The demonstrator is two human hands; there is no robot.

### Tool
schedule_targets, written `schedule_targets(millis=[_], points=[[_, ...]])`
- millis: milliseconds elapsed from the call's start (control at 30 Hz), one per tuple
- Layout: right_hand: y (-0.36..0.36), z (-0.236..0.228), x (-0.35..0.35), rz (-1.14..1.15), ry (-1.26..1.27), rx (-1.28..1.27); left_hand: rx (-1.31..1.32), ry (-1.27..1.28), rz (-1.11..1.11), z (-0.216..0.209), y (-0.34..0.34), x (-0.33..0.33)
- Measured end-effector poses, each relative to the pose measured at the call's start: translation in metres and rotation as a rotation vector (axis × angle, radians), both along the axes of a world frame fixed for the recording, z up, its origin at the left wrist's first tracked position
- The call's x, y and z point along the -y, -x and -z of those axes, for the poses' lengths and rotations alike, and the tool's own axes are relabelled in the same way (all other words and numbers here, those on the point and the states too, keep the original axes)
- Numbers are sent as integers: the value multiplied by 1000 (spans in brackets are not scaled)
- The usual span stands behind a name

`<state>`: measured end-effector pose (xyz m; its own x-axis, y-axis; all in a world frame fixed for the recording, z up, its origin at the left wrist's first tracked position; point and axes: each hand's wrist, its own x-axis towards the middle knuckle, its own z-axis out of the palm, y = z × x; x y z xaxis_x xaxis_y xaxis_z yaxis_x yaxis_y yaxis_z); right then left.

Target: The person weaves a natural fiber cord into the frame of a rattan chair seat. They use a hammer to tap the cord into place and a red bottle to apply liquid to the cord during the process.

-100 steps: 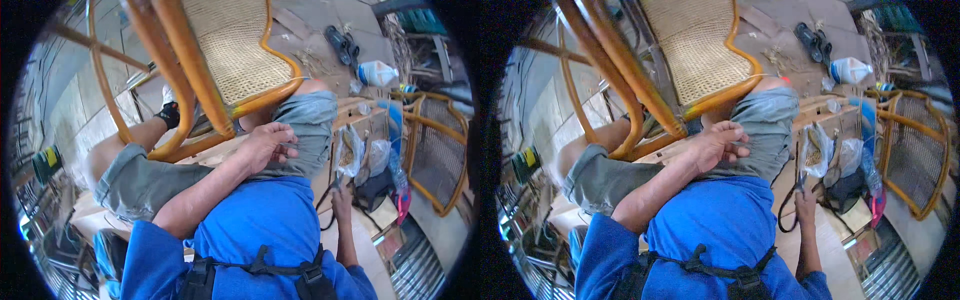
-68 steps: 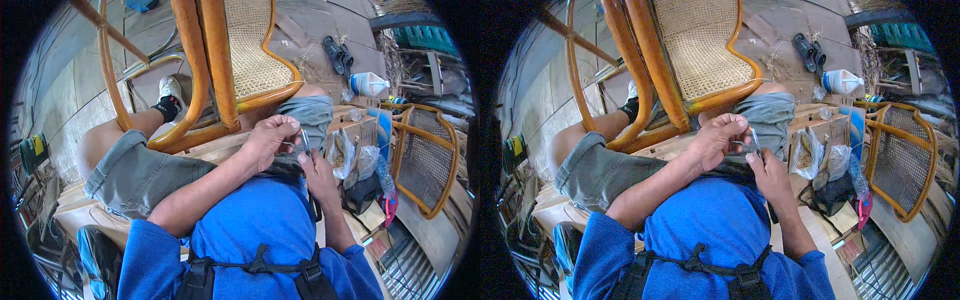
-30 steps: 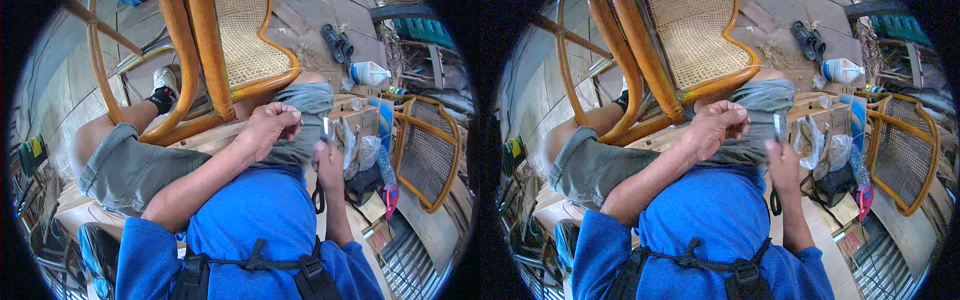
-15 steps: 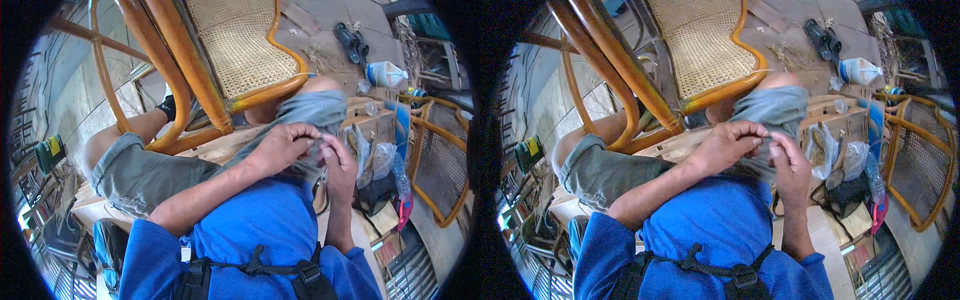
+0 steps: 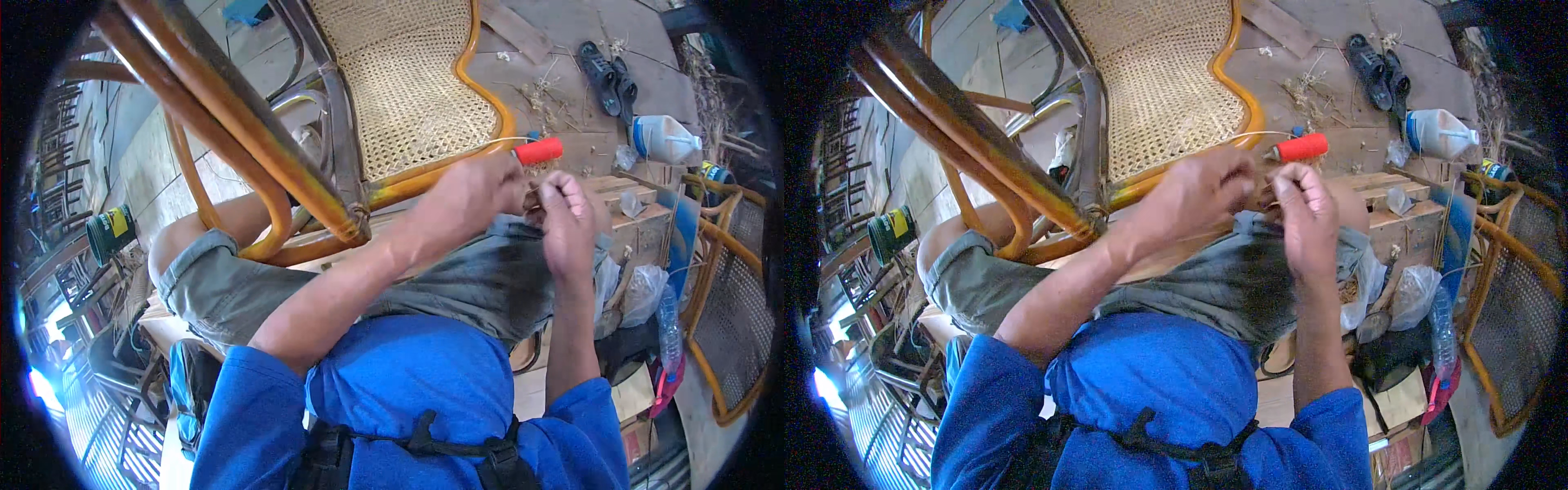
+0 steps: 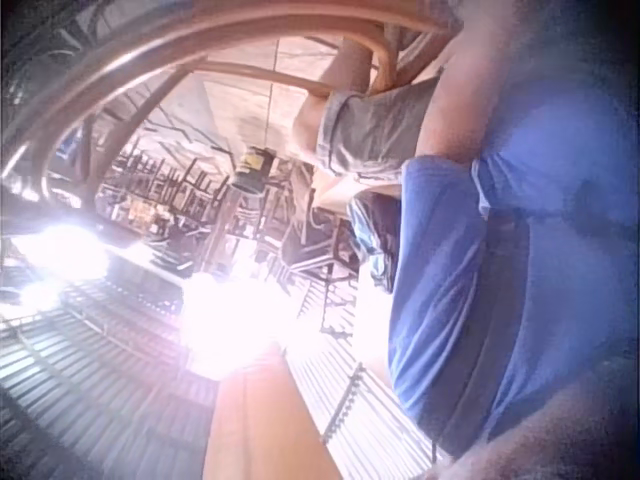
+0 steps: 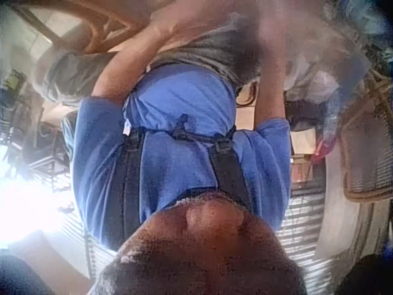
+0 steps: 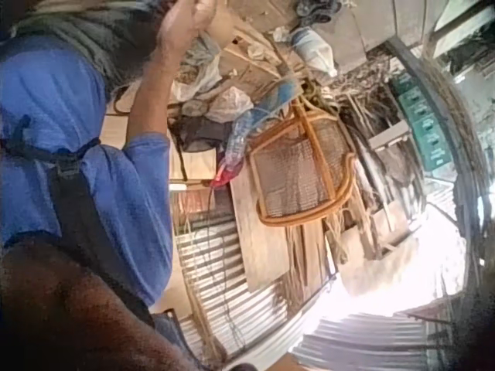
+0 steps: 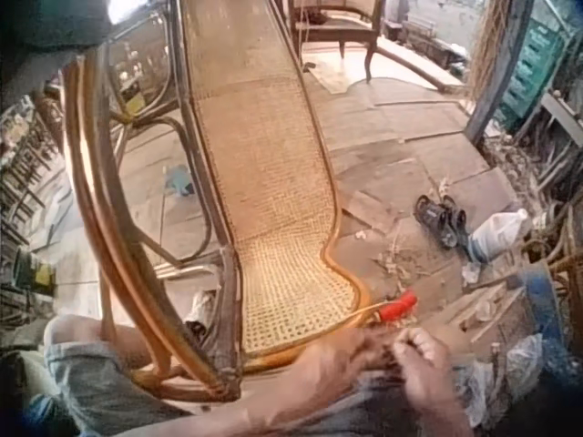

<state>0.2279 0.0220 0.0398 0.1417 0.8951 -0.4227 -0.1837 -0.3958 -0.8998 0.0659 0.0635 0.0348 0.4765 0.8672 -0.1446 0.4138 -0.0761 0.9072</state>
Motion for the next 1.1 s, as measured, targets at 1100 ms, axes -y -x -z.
schedule_targets(millis=[1100], points=[[3, 80, -86, -609, -356, 522, -115, 615, 216, 102, 11, -118]])
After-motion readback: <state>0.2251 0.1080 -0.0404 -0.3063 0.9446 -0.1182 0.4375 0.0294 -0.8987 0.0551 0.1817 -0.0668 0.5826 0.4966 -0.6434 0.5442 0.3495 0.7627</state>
